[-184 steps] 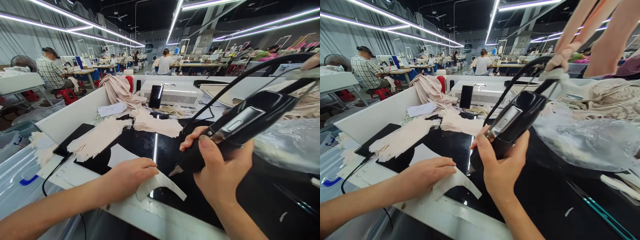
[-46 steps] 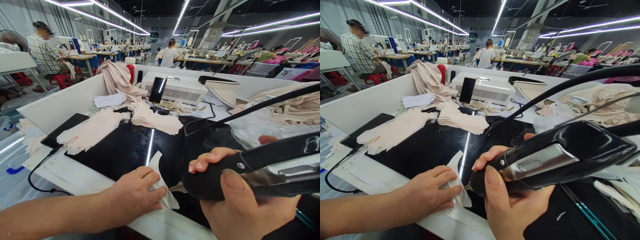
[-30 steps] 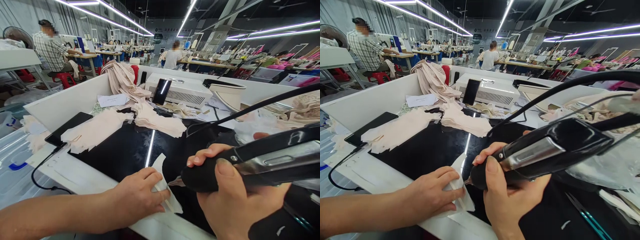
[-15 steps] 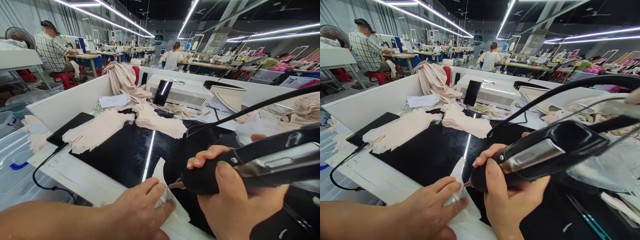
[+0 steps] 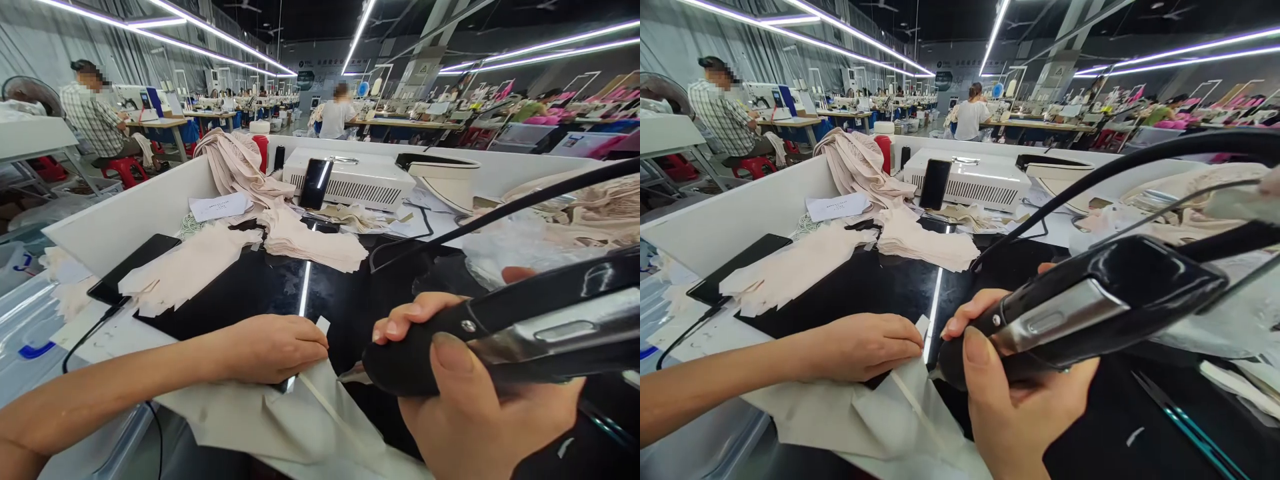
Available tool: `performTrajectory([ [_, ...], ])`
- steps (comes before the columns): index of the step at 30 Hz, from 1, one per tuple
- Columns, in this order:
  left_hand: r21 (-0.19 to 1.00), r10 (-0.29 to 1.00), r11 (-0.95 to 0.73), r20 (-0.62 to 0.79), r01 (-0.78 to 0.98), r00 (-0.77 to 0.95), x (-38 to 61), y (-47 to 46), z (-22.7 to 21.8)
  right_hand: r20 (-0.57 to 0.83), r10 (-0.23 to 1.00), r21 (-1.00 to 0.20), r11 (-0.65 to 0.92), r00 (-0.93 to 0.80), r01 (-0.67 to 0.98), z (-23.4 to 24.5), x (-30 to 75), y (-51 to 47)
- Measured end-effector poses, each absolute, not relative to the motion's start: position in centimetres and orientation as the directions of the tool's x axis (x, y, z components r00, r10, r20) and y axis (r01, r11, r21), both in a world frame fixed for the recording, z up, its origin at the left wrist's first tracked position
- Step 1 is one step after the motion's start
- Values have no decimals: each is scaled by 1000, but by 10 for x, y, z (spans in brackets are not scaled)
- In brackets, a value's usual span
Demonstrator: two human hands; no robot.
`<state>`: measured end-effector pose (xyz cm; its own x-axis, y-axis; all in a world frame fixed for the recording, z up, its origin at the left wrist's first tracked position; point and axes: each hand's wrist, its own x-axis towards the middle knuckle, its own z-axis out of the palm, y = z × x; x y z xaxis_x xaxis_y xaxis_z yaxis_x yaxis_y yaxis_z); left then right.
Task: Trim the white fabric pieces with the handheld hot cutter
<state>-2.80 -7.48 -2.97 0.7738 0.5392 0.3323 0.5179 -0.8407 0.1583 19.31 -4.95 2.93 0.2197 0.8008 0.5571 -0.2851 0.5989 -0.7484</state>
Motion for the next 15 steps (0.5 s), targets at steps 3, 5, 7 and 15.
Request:
performTrajectory([
  [3,153,521,-852,355,501,776,-33,-75,-33,558,800,-747,600,220,-286,27,194,-50],
  [5,165,525,-849,377,502,763,-35,-76,-34,553,803,-753,596,224,-278,25,194,-51],
  [7,185,541,-839,374,511,753,-37,-77,-33,547,805,-762,592,228,-262,24,194,-52],
  [15,57,510,-851,329,523,794,-40,-85,-18,530,806,-772,587,264,-243,26,192,-53],
])
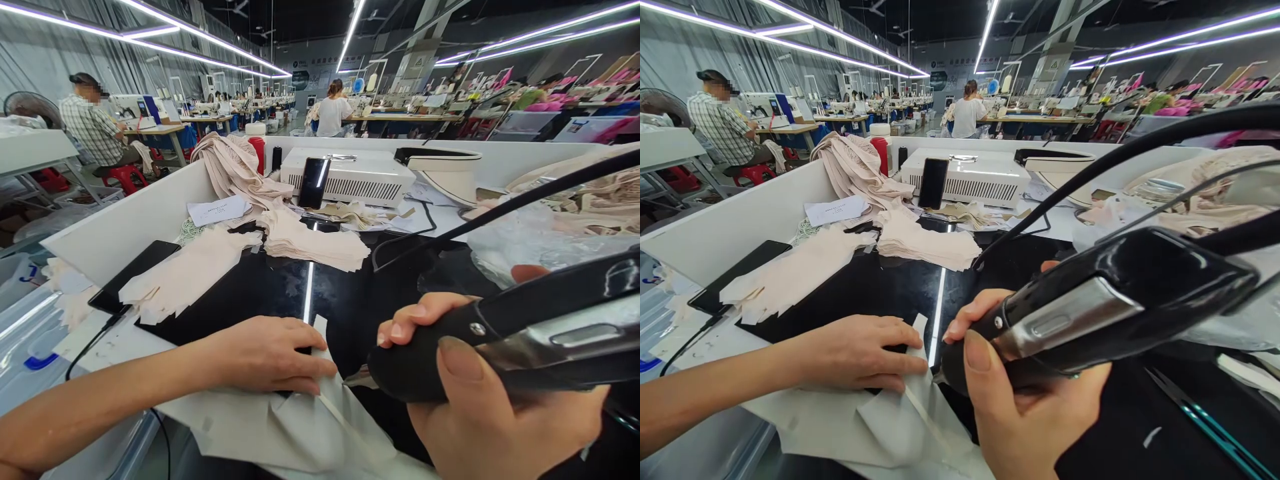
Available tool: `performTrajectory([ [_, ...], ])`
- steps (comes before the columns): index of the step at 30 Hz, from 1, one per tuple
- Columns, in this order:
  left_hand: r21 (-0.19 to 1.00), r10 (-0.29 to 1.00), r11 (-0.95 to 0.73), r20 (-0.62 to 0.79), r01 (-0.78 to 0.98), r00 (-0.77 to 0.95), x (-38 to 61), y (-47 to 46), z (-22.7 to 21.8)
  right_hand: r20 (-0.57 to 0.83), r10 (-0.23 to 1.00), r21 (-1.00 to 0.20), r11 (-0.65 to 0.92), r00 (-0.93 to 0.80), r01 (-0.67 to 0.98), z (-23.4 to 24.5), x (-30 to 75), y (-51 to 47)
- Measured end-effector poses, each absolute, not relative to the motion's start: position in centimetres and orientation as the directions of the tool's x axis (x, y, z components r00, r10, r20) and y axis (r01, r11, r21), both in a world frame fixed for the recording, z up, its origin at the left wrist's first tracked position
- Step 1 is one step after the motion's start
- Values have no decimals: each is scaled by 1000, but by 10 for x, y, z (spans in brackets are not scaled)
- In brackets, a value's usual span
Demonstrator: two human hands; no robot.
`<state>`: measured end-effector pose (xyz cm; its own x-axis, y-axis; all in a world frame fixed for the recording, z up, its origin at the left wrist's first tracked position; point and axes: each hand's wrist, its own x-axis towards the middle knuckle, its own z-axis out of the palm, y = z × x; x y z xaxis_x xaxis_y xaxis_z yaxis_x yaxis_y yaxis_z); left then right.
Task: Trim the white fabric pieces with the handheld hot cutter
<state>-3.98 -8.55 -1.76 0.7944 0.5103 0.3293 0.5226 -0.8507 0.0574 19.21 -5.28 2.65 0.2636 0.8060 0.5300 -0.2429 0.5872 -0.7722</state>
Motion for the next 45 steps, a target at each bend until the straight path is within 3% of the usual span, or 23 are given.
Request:
performTrajectory([
  [11,-6,539,-832,232,555,810,-34,-96,-22,513,801,-766,589,309,-257,34,186,-51],
  [29,68,507,-850,375,522,776,-29,-100,-33,563,763,-711,643,319,-285,39,181,-47],
  [35,89,535,-831,396,548,746,-24,-104,-36,544,790,-760,606,282,-235,41,182,-48],
  [45,94,523,-837,426,539,738,-19,-105,-41,562,770,-730,633,301,-257,38,178,-41],
])
